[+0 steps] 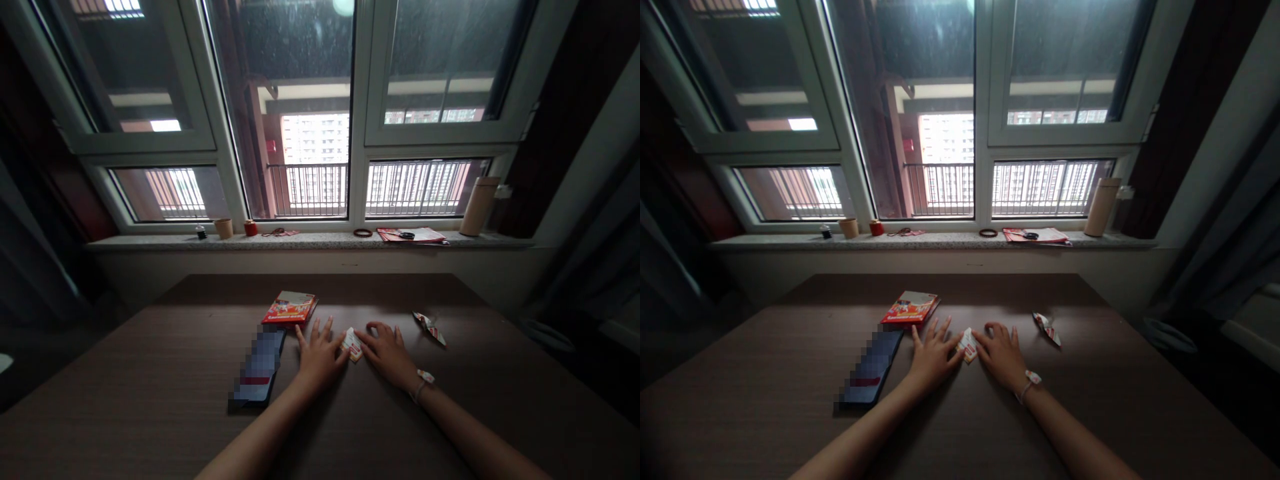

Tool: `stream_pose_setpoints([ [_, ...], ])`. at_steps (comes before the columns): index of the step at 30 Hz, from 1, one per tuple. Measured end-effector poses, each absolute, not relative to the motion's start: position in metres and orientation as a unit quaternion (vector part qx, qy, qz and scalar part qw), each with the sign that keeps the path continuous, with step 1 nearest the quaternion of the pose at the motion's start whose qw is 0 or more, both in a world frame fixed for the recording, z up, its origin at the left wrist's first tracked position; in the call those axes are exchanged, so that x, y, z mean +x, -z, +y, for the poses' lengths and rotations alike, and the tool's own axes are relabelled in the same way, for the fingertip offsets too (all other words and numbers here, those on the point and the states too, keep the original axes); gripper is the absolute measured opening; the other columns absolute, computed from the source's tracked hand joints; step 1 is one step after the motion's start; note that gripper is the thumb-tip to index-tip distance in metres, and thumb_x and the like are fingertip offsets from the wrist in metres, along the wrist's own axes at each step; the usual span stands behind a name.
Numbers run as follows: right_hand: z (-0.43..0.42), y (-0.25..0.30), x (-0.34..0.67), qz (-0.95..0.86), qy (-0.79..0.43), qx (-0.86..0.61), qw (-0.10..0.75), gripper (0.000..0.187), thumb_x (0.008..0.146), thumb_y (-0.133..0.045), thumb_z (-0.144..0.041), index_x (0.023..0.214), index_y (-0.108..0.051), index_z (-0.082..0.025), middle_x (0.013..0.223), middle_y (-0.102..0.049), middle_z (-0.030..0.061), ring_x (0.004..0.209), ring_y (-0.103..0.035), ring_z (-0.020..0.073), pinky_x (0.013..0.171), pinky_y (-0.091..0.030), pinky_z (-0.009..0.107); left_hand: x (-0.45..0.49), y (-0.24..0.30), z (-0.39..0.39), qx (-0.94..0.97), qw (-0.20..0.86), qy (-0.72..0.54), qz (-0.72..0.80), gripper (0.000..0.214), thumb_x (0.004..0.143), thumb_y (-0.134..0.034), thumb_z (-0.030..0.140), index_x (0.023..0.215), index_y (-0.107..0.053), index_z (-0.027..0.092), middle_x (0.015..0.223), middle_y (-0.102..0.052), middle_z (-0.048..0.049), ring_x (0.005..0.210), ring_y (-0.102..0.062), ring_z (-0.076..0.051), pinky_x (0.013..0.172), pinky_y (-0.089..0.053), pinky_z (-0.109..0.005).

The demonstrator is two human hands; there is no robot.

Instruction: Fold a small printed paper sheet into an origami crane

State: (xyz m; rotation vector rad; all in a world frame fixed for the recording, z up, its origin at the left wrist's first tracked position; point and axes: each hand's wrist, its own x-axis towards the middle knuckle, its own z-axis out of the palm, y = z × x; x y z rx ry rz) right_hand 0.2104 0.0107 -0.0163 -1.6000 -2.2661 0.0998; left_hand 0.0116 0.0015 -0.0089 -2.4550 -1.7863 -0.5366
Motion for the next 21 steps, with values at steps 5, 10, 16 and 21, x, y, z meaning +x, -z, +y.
stream_pose_setpoints([
  [5,0.007,0.013,0.211,-0.798,-0.006,-0.563,0.215,0.030,0.089,-0.049,-0.042,0.115,-0.062,-0.035,0.115,-0.054,0.0069,0.117,-0.046,0.0248,0.109,-0.015,0.061,0.013,0.007,-0.001,-0.789,0.039,0.171,-0.588,0.044,0.087,-0.041,0.062,0.126,-0.054,0.047,0.153,-0.032,0.0013,0.140,-0.024,-0.035,0.104,0.009,-0.072],
  [10,0.001,0.005,0.214,-0.801,0.027,-0.545,0.246,0.018,0.084,-0.058,-0.039,0.084,-0.070,-0.025,0.103,-0.057,0.0060,0.113,-0.048,0.0237,0.112,-0.012,0.055,0.013,0.009,0.000,-0.785,0.041,0.172,-0.594,0.045,0.086,-0.041,0.063,0.126,-0.054,0.047,0.153,-0.032,0.0005,0.140,-0.023,-0.035,0.104,0.010,-0.071],
  [16,0.001,0.003,0.216,-0.801,0.022,-0.543,0.253,0.018,0.083,-0.059,-0.038,0.079,-0.069,-0.024,0.097,-0.058,0.0056,0.109,-0.051,0.0235,0.112,-0.012,0.054,0.012,0.010,0.000,-0.787,0.028,0.167,-0.594,0.044,0.087,-0.042,0.061,0.128,-0.052,0.047,0.153,-0.032,-0.0003,0.140,-0.022,-0.035,0.104,0.009,-0.072],
  [21,0.004,0.008,0.214,-0.793,-0.001,-0.553,0.255,0.019,0.085,-0.056,-0.034,0.096,-0.066,-0.023,0.105,-0.058,0.0074,0.108,-0.052,0.0227,0.111,-0.017,0.054,0.011,0.011,0.000,-0.797,0.024,0.182,-0.575,0.041,0.087,-0.044,0.059,0.123,-0.057,0.042,0.152,-0.034,-0.0014,0.140,-0.024,-0.033,0.106,0.007,-0.070],
])
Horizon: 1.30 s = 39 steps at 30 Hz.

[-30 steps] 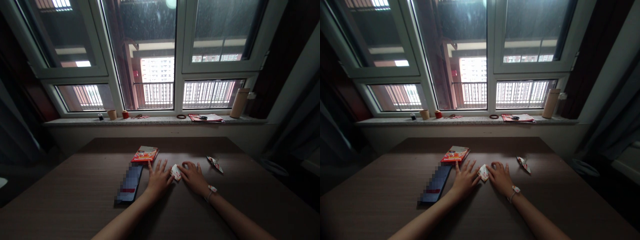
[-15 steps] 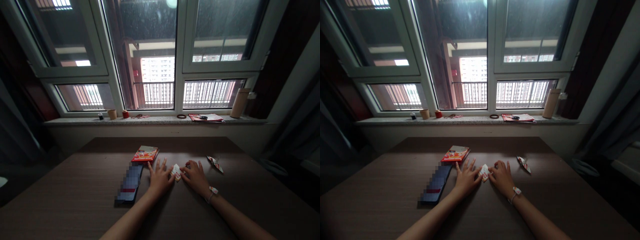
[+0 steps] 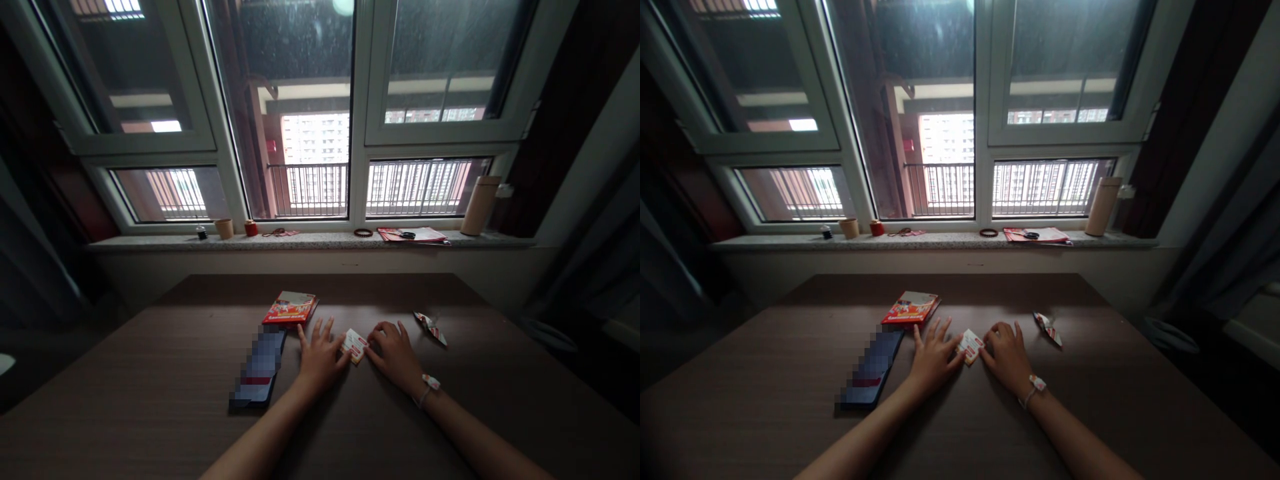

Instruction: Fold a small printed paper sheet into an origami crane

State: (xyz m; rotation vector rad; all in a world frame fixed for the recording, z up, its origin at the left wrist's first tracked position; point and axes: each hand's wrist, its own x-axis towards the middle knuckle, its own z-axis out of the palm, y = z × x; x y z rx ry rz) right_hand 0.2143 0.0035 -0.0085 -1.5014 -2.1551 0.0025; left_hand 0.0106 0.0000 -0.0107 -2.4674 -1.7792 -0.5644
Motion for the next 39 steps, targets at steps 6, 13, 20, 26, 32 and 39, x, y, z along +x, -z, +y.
stream_pose_setpoints([
  [6,0.007,0.015,0.211,-0.827,-0.019,-0.525,0.201,0.042,0.087,-0.048,-0.025,0.127,-0.052,-0.036,0.125,-0.052,0.0068,0.123,-0.043,0.0242,0.111,-0.016,0.058,0.012,0.013,0.003,-0.802,0.032,0.184,-0.567,0.039,0.087,-0.047,0.055,0.118,-0.060,0.036,0.151,-0.035,-0.0028,0.139,-0.026,-0.031,0.108,0.003,-0.070],
  [13,0.009,0.015,0.211,-0.826,-0.030,-0.539,0.160,0.047,0.089,-0.044,-0.027,0.132,-0.046,-0.044,0.136,-0.046,0.0046,0.129,-0.036,0.0259,0.109,-0.015,0.061,0.012,0.016,0.005,-0.804,0.009,0.155,-0.574,0.044,0.088,-0.043,0.058,0.130,-0.048,0.047,0.155,-0.027,-0.0011,0.140,-0.023,-0.034,0.103,0.005,-0.074],
  [20,0.009,0.013,0.212,-0.823,-0.053,-0.540,0.168,0.040,0.091,-0.045,-0.042,0.130,-0.048,-0.045,0.134,-0.046,0.0042,0.130,-0.035,0.0262,0.110,-0.014,0.061,0.012,0.008,0.005,-0.799,0.006,0.144,-0.583,0.048,0.085,-0.043,0.064,0.130,-0.048,0.049,0.155,-0.026,0.0000,0.141,-0.020,-0.036,0.103,0.007,-0.074],
  [26,0.010,0.012,0.213,-0.819,-0.063,-0.543,0.175,0.036,0.093,-0.040,-0.043,0.128,-0.050,-0.045,0.131,-0.049,0.0045,0.127,-0.038,0.0251,0.109,-0.018,0.060,0.012,0.004,0.005,-0.799,-0.006,0.150,-0.582,0.047,0.083,-0.043,0.066,0.127,-0.052,0.049,0.154,-0.030,-0.0003,0.140,-0.023,-0.036,0.103,0.007,-0.073],
  [32,0.009,0.014,0.212,-0.821,-0.040,-0.536,0.195,0.037,0.093,-0.041,-0.041,0.129,-0.051,-0.041,0.128,-0.052,0.0058,0.124,-0.042,0.0240,0.109,-0.020,0.058,0.019,0.003,0.009,-0.780,0.012,0.169,-0.602,0.035,0.085,-0.048,0.059,0.116,-0.062,0.048,0.150,-0.037,0.0013,0.138,-0.027,-0.034,0.106,0.005,-0.070],
  [39,0.009,0.014,0.212,-0.816,-0.056,-0.537,0.205,0.034,0.094,-0.041,-0.040,0.125,-0.055,-0.038,0.128,-0.052,0.0063,0.123,-0.044,0.0236,0.109,-0.021,0.056,0.019,0.000,0.011,-0.788,0.020,0.168,-0.592,0.035,0.079,-0.057,0.059,0.112,-0.064,0.047,0.147,-0.042,0.0045,0.135,-0.032,-0.036,0.105,0.002,-0.073],
])
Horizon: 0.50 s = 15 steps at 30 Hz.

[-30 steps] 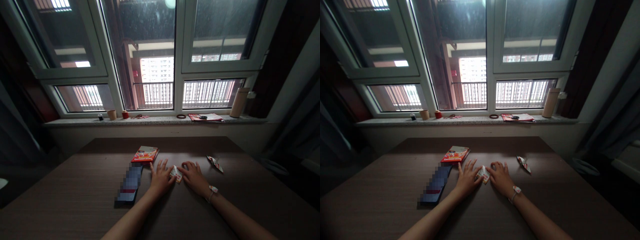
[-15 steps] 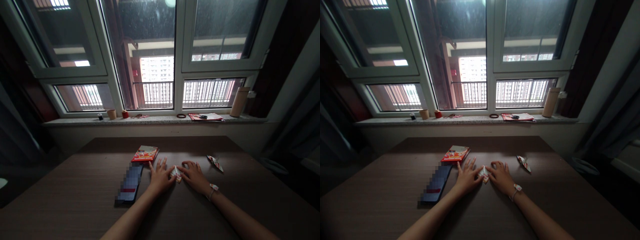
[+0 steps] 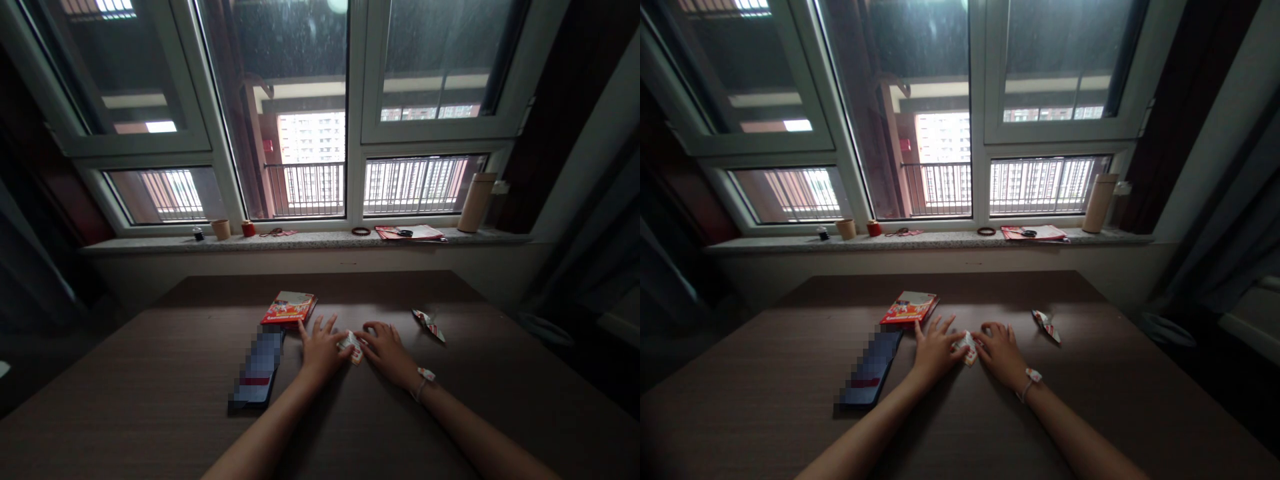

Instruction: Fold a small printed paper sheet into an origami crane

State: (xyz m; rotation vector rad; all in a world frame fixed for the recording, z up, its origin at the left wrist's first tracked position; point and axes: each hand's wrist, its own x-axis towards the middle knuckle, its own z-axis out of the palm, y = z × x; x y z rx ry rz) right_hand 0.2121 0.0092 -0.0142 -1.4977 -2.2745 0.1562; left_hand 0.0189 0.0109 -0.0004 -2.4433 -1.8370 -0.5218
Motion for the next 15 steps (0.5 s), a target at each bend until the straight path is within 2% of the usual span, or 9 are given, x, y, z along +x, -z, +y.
stream_pose_setpoints([
  [8,0.0100,0.0152,0.2129,-0.815,-0.066,-0.536,0.210,0.035,0.093,-0.043,-0.039,0.126,-0.055,-0.037,0.128,-0.052,0.0065,0.123,-0.044,0.0236,0.110,-0.021,0.055,0.0185,-0.0028,0.0100,-0.784,-0.003,0.156,-0.601,0.045,0.074,-0.058,0.065,0.115,-0.062,0.047,0.150,-0.037,-0.0012,0.135,-0.032,-0.037,0.103,0.003,-0.074],
  [15,0.0106,0.0147,0.2145,-0.818,-0.056,-0.532,0.212,0.035,0.093,-0.042,-0.040,0.125,-0.056,-0.037,0.127,-0.053,0.0059,0.122,-0.045,0.0231,0.109,-0.024,0.052,0.0142,-0.0048,0.0060,-0.792,-0.030,0.126,-0.596,0.059,0.071,-0.054,0.072,0.125,-0.054,0.048,0.153,-0.032,-0.0047,0.138,-0.027,-0.039,0.101,0.006,-0.075],
])
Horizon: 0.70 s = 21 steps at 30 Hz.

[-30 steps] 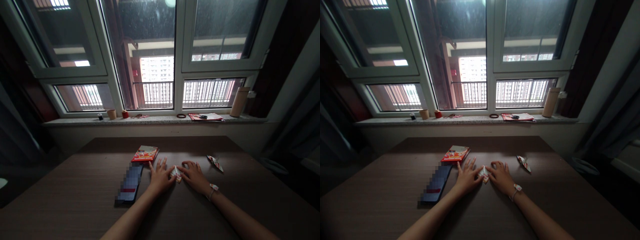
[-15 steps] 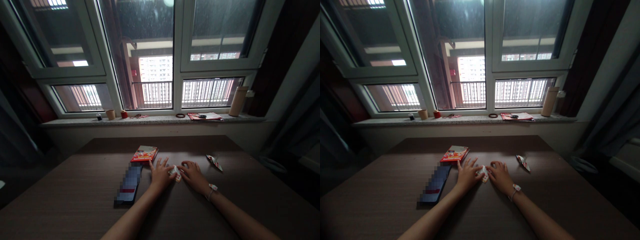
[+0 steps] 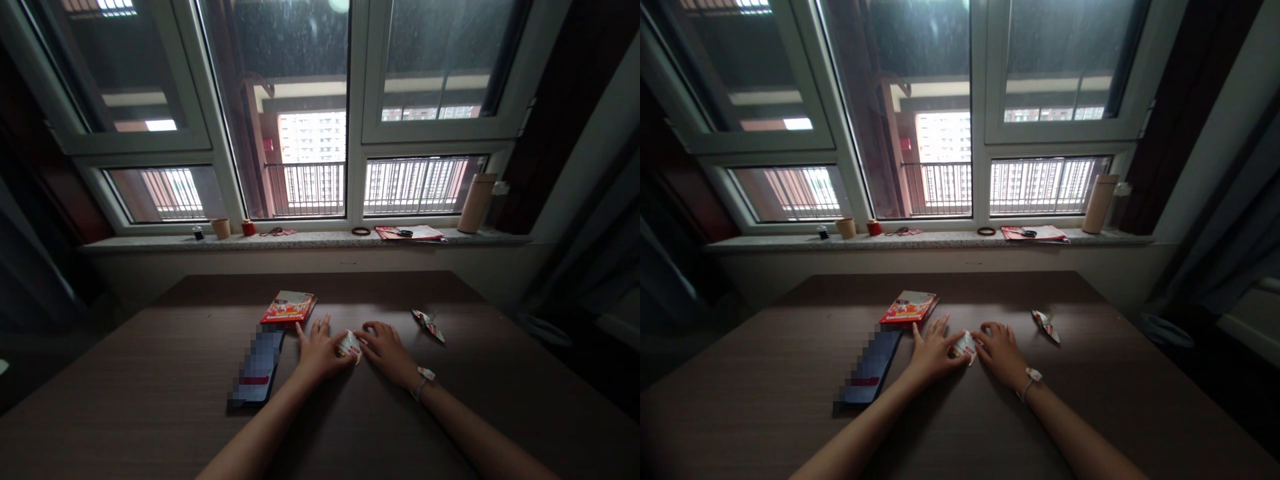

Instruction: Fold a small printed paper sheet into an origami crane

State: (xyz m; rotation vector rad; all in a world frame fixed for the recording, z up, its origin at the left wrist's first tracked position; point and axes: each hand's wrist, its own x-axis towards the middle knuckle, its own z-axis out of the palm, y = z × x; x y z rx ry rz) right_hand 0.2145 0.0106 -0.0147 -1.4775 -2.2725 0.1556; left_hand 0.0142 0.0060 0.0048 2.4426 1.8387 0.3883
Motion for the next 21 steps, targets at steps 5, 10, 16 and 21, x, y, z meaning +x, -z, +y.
stream_pose_setpoints([
  [5,0.011,0.014,0.216,-0.819,-0.065,-0.526,0.218,0.035,0.092,-0.045,-0.040,0.124,-0.057,-0.035,0.127,-0.053,0.0064,0.121,-0.045,0.0235,0.108,-0.026,0.051,0.011,-0.002,0.002,0.797,0.042,-0.107,0.593,0.070,0.070,-0.047,0.078,0.133,-0.046,0.047,0.155,-0.026,-0.0063,0.140,-0.021,-0.039,0.101,0.009,-0.073],
  [10,0.014,0.019,0.219,-0.816,-0.085,-0.518,0.244,0.033,0.091,-0.048,-0.039,0.119,-0.061,-0.032,0.123,-0.054,0.0068,0.119,-0.046,0.0231,0.108,-0.029,0.047,0.010,0.004,0.002,0.803,0.052,-0.108,0.584,0.070,0.073,-0.043,0.078,0.136,-0.041,0.046,0.155,-0.026,-0.0068,0.141,-0.020,-0.038,0.102,0.011,-0.073],
  [16,0.017,0.022,0.224,-0.805,-0.136,-0.496,0.295,0.028,0.090,-0.048,-0.033,0.106,-0.070,-0.026,0.114,-0.059,0.0073,0.112,-0.050,0.0209,0.104,-0.035,0.039,0.009,0.006,0.000,0.808,0.032,-0.126,0.574,0.069,0.075,-0.043,0.077,0.136,-0.043,0.045,0.156,-0.025,-0.0058,0.142,-0.018,-0.037,0.104,0.011,-0.070],
  [21,0.020,0.024,0.228,-0.802,-0.163,-0.488,0.303,0.027,0.087,-0.050,-0.028,0.105,-0.071,-0.028,0.114,-0.061,0.0057,0.113,-0.051,0.0213,0.103,-0.036,0.040,0.009,0.005,-0.001,0.813,0.028,-0.123,0.568,0.066,0.078,-0.041,0.074,0.137,-0.042,0.044,0.156,-0.024,-0.0052,0.142,-0.017,-0.037,0.105,0.010,-0.070],
])
